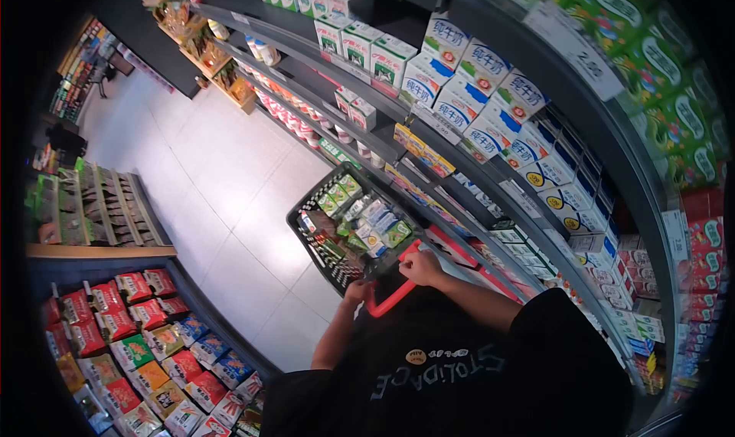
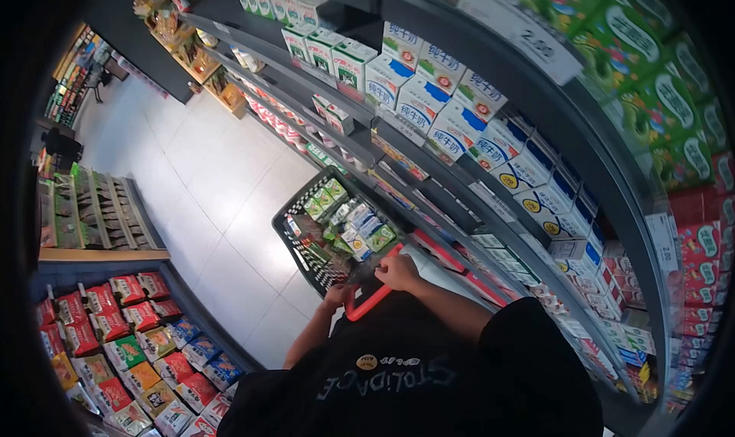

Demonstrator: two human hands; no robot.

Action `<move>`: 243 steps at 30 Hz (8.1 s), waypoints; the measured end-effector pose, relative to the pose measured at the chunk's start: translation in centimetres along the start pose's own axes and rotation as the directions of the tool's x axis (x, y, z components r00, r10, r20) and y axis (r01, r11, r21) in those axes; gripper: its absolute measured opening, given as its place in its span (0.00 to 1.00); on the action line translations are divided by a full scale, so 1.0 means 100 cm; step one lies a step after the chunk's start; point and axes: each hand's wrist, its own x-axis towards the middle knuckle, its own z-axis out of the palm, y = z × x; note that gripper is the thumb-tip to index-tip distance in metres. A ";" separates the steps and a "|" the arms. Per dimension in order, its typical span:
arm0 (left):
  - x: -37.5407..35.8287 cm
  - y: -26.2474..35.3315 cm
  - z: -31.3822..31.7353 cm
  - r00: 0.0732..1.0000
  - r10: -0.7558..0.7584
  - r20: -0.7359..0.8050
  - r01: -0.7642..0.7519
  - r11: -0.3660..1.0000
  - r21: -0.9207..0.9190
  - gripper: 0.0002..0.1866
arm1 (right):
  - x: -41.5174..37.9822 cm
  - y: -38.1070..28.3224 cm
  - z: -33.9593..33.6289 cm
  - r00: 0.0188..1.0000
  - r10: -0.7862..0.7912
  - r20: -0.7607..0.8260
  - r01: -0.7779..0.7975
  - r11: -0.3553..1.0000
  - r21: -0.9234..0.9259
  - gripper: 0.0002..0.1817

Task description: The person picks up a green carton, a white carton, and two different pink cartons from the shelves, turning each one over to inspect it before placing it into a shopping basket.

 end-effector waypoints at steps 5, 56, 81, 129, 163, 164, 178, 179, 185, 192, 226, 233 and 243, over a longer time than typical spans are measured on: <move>-0.019 -0.007 0.037 0.999 0.005 -0.035 -0.004 0.999 0.053 0.17 | -0.022 0.012 -0.007 1.000 -0.009 -0.020 0.009 0.999 0.033 0.15; -0.182 0.175 0.130 0.823 0.381 -0.422 -0.004 0.746 0.666 0.38 | -0.132 0.129 -0.212 0.824 0.304 -0.478 -0.439 0.877 -0.198 0.32; -0.179 0.174 0.132 0.800 0.407 -0.441 0.001 0.733 0.680 0.38 | -0.142 0.115 -0.205 0.817 -0.058 -0.574 -0.032 0.989 -0.145 0.24; -0.335 0.359 0.236 0.642 0.738 -0.208 -0.766 0.618 -0.176 0.28 | -0.133 -0.059 -0.286 0.988 0.042 -0.150 0.131 0.289 0.948 0.14; -0.315 0.365 0.214 0.769 0.606 0.204 -0.231 0.560 -0.796 0.41 | -0.121 -0.051 -0.288 0.950 -0.293 -0.109 0.213 0.353 0.911 0.19; -0.315 0.363 0.213 0.769 0.606 0.202 -0.236 0.564 -0.791 0.42 | -0.122 -0.050 -0.288 0.952 -0.288 -0.105 0.209 0.361 0.909 0.19; -0.307 0.338 0.221 0.761 0.568 0.312 -0.100 0.579 -0.809 0.38 | -0.134 -0.031 -0.271 0.981 -0.159 -0.112 0.165 0.374 0.912 0.16; -0.306 0.335 0.223 0.754 0.575 0.317 -0.116 0.593 -0.797 0.37 | -0.137 -0.030 -0.269 0.981 -0.151 -0.122 0.171 0.376 0.911 0.16; -0.304 0.330 0.230 0.761 0.583 0.287 -0.217 0.645 -0.733 0.31 | -0.148 -0.020 -0.267 0.980 -0.117 -0.160 0.197 0.467 0.862 0.20; -0.320 0.348 0.223 0.858 0.508 0.078 -0.396 0.750 -0.531 0.36 | -0.146 -0.020 -0.259 0.977 -0.147 -0.153 0.206 0.481 0.852 0.24; -0.078 0.166 0.029 0.932 0.084 -0.353 -0.152 0.974 -0.168 0.31 | 0.028 -0.018 -0.033 0.977 0.012 0.211 -0.031 0.996 0.088 0.21; 0.028 0.050 -0.013 0.951 -0.186 -0.247 0.229 0.960 0.159 0.37 | 0.012 -0.003 -0.022 0.960 -0.086 0.266 0.147 0.964 -0.222 0.17; 0.124 0.002 -0.014 0.965 -0.225 -0.132 0.259 0.880 0.398 0.32 | 0.020 0.006 -0.011 0.977 -0.059 0.204 0.066 0.997 -0.026 0.08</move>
